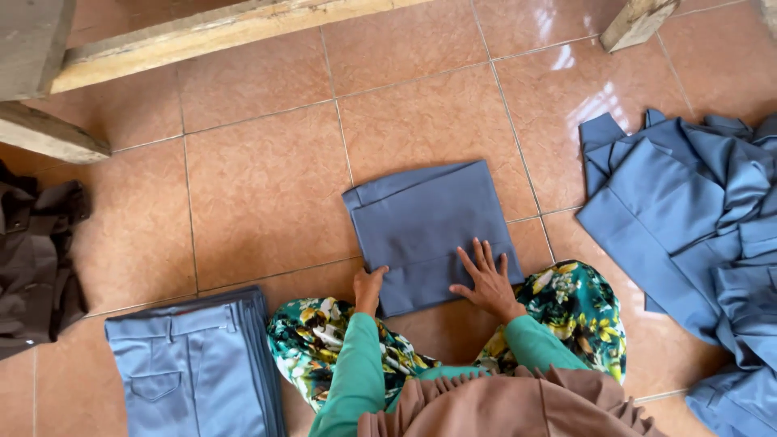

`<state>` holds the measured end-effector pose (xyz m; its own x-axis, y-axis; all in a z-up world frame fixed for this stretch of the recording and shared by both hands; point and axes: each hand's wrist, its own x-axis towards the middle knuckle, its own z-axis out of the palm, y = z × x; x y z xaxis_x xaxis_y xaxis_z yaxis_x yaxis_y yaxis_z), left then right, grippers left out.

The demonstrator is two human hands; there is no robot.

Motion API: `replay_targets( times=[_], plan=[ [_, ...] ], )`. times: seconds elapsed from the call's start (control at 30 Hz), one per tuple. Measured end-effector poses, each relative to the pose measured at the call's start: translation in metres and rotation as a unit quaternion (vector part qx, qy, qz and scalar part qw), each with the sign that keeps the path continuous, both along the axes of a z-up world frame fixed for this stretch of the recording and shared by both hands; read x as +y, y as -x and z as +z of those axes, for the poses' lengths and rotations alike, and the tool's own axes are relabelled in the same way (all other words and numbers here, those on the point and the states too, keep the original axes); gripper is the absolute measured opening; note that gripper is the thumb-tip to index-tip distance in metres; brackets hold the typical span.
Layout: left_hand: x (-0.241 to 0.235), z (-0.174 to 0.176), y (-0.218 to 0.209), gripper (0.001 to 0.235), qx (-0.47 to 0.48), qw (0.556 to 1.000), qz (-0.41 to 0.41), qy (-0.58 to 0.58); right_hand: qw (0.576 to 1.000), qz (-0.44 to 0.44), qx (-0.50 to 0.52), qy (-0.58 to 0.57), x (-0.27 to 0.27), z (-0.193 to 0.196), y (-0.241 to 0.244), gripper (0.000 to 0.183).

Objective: The person sits on a tiled floor and folds several pairs of grey trousers. They smooth the fabric, fold the legs together, and fold the trousers into neat rectangles, stacking them to the left.

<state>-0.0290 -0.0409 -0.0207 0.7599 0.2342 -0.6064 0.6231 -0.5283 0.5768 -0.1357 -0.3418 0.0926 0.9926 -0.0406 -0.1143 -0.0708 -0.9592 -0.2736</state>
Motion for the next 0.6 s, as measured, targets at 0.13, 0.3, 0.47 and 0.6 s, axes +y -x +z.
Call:
replay_targets(
  times=[0.13,0.3,0.47,0.6],
  plan=[
    [-0.014,0.133,0.022,0.116,0.114,0.968,0.081,0.207,0.990,0.052,0.134,0.004,-0.004,0.009,0.020,0.119],
    [-0.029,0.202,0.060,0.118,0.082,0.873,0.286,0.385,0.988,0.060,0.137,0.038,-0.003,0.002,0.022,0.115],
    [-0.023,0.204,0.085,0.093,-0.094,0.710,0.458,0.527,0.983,0.131,0.113,-0.064,0.019,0.019,0.025,0.086],
    [-0.057,0.278,0.062,0.087,-0.208,0.688,0.474,0.508,0.962,0.052,0.071,-0.258,0.042,-0.028,0.022,0.078]
  ],
)
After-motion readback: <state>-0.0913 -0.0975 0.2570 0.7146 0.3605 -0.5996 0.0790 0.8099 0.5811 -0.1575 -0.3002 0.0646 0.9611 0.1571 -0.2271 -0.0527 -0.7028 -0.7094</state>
